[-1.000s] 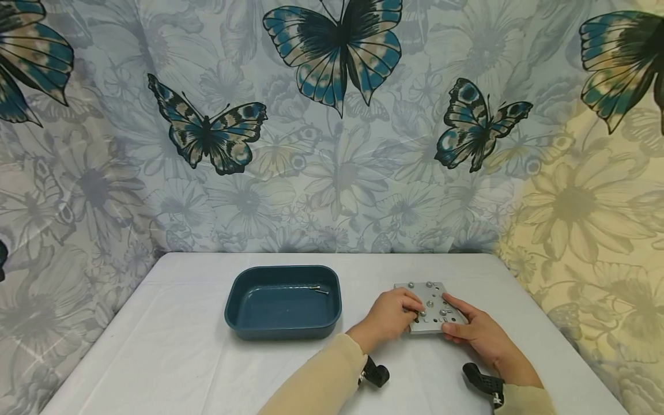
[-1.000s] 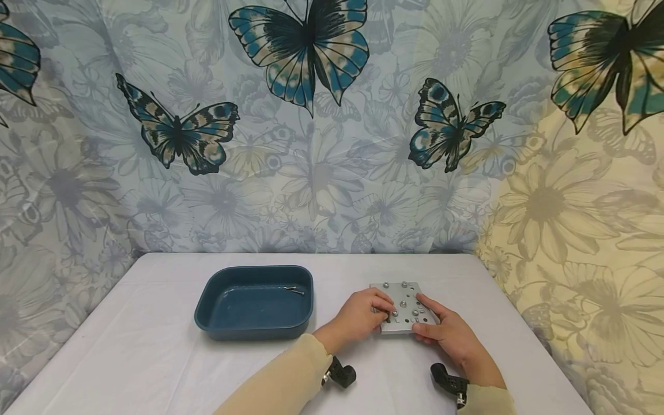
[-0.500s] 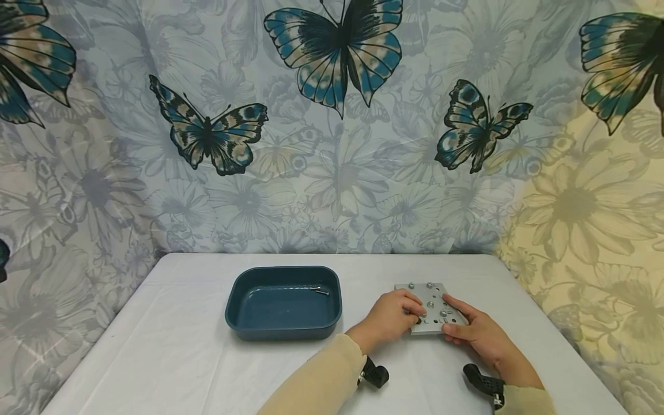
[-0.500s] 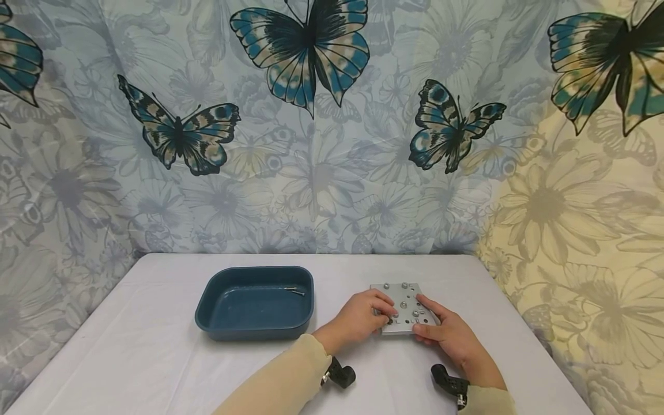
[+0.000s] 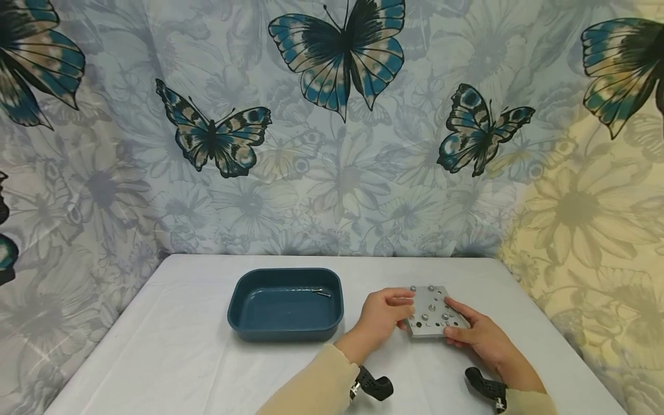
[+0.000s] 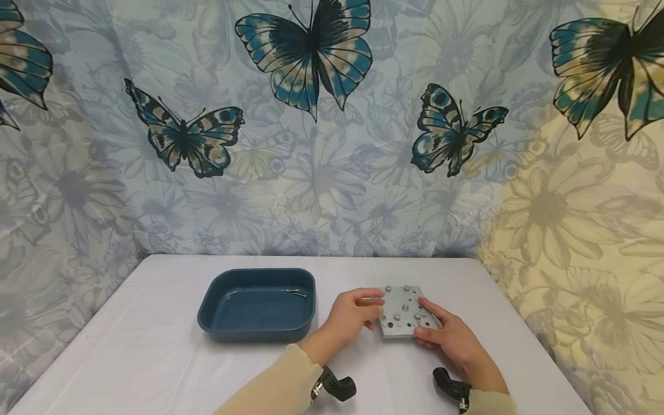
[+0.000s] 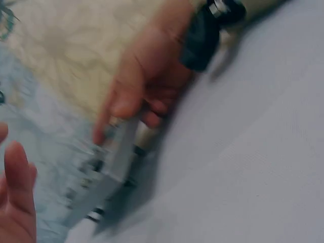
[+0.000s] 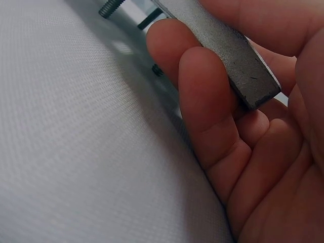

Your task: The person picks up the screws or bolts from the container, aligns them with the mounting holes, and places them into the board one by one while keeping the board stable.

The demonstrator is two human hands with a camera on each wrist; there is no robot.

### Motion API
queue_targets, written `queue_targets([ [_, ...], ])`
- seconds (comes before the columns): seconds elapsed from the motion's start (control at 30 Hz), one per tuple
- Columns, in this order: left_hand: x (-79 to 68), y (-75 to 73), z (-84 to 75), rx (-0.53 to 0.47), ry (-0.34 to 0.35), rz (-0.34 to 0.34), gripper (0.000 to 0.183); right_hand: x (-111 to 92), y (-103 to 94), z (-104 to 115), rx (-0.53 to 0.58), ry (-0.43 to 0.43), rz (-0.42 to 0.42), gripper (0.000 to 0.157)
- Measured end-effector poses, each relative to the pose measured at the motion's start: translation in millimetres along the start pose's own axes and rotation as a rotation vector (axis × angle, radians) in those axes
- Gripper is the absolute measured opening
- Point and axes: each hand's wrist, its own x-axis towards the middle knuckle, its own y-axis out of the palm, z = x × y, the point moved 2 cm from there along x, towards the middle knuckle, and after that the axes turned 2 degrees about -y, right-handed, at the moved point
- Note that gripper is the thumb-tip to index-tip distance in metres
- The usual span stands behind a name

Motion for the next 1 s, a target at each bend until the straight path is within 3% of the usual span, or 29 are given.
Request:
queue_targets([
  [0.1,-10.7,-22.5,-13.5,-0.121,-0.015,-0.074,0.033,-1,0.2,-2,0.024,0.0,0.008,0.089],
  [0.23,-18.3,-71.4,-29.5,-0.1,0.028,-0.112,0.044,0,0.7,-2,0.025,0.0,0.011,0.09],
  [0.33,-21.1,-112.1,-39.2,0.033,-0.011,-0.142,0.052,0,1.0,-2,0.02,0.009,0.007,0.091],
  [0.5,-19.6,-162.1,-40.7,0.41,-0.205,-0.1,0.066,0,0.8,-2,0.011,0.007,0.003,0.09],
  [0.63,-14.9,-177.1,-27.8,0.576,-0.257,-0.04,0.07,-2,-0.3,-2,0.017,-0.005,0.009,0.089],
  [0.8,-11.7,-178.6,-16.4,0.624,-0.236,-0.043,0.059,-2,2.6,0,0.029,-0.009,0.015,0.089],
  [1.0,-5.2,-172.7,-16.4,0.663,-0.188,-0.005,0.056,-3,1.2,1,0.022,-0.001,-0.002,0.09],
])
